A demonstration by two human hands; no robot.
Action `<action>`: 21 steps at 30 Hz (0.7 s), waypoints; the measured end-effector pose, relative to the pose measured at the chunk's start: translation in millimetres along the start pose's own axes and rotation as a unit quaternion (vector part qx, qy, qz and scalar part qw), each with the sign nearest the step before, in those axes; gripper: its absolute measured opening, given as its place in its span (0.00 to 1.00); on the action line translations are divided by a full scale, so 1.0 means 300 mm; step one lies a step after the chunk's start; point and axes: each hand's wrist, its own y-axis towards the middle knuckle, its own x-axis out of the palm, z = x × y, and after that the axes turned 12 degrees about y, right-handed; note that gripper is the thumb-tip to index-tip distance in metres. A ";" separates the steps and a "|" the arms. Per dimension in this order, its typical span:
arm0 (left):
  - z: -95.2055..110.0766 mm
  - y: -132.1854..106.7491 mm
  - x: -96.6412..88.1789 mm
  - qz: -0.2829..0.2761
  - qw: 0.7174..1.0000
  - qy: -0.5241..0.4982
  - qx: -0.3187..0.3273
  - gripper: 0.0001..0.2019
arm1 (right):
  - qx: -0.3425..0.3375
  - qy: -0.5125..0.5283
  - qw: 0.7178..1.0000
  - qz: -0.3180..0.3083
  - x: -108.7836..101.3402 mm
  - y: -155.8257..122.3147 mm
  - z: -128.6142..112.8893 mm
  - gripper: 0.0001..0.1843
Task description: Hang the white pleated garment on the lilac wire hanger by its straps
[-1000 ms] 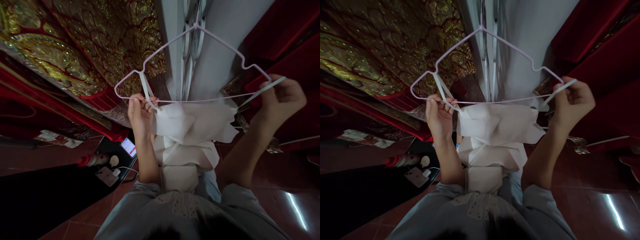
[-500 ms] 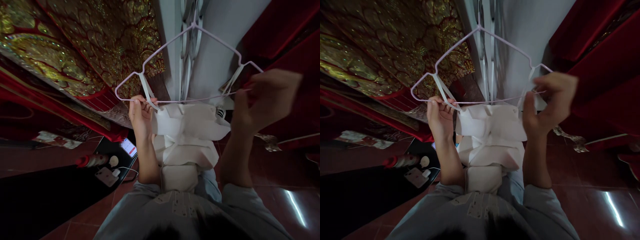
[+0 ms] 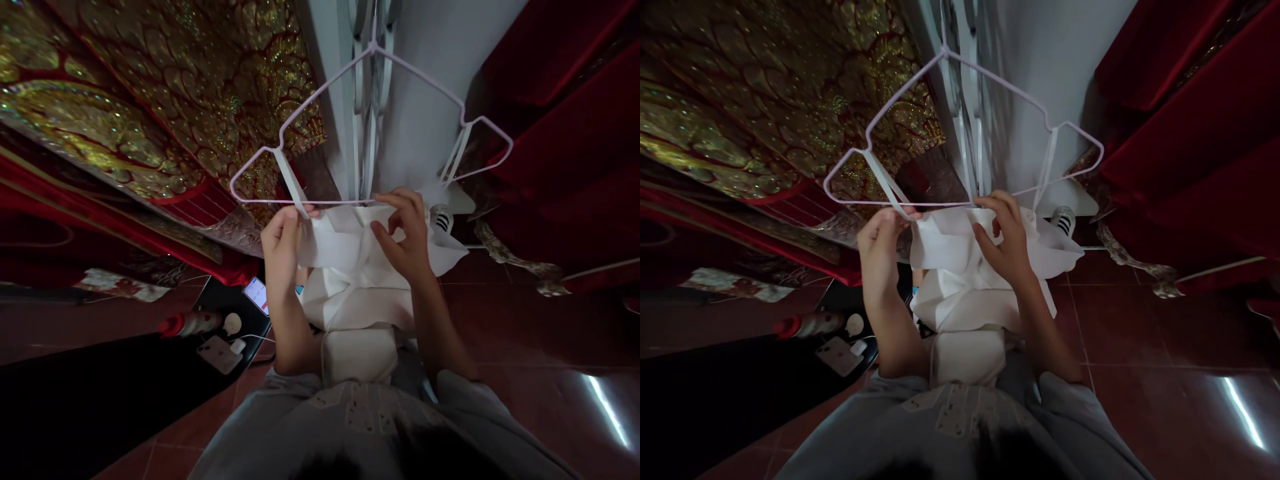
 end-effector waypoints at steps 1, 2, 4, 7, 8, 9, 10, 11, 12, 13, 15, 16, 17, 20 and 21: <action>0.008 -0.004 -0.011 -0.003 1.000 0.028 0.003 0.16 | 0.006 -0.002 1.000 -0.002 0.002 0.000 0.002 0.19; 0.020 -0.005 -0.023 0.000 0.999 0.049 0.008 0.15 | 0.011 -0.001 1.000 -0.004 0.004 -0.001 0.004 0.19; 0.051 0.001 -0.047 0.019 0.999 0.044 0.017 0.15 | 0.011 0.005 1.000 -0.004 0.005 -0.002 0.009 0.19; 0.109 0.043 -0.087 0.023 0.998 -0.062 0.004 0.16 | -0.002 0.023 1.000 0.001 0.002 -0.002 0.010 0.18; 0.125 0.064 -0.102 0.027 0.994 -0.103 0.001 0.15 | -0.005 0.029 1.000 0.001 0.001 -0.002 0.009 0.18; 0.138 0.088 -0.117 0.036 0.990 -0.135 0.003 0.15 | -0.005 0.032 0.999 0.000 -0.001 -0.001 0.007 0.18; 0.145 0.113 -0.130 0.055 0.987 -0.154 0.012 0.15 | -0.003 0.031 1.000 -0.002 -0.002 -0.001 0.004 0.18; 0.147 0.136 -0.141 0.085 0.983 -0.158 0.025 0.14 | 0.000 0.026 1.000 -0.004 -0.004 -0.001 0.002 0.18; 0.142 0.155 -0.148 0.126 0.980 -0.151 0.041 0.14 | 0.004 0.019 1.000 -0.005 -0.006 -0.001 -0.001 0.18; 0.131 0.170 -0.152 0.170 0.975 -0.135 0.055 0.14 | 0.007 0.012 1.000 -0.006 -0.007 -0.001 -0.003 0.18; 0.095 0.179 -0.146 0.247 0.962 -0.091 0.066 0.14 | 0.012 0.005 1.000 -0.006 -0.007 -0.002 -0.003 0.19; 0.073 0.174 -0.136 0.265 0.959 -0.072 0.065 0.14 | 0.014 0.006 1.000 -0.006 -0.004 -0.003 -0.002 0.19; 0.052 0.162 -0.123 0.263 0.961 -0.058 0.059 0.14 | 0.017 0.008 1.000 -0.007 -0.001 -0.004 -0.001 0.19; 0.011 0.107 -0.068 0.165 0.984 -0.054 0.025 0.14 | 0.018 0.014 1.000 -0.009 0.016 -0.006 -0.004 0.20; 0.007 0.089 -0.047 0.130 0.989 -0.064 0.016 0.13 | 0.016 0.016 1.000 -0.009 0.020 -0.006 -0.008 0.20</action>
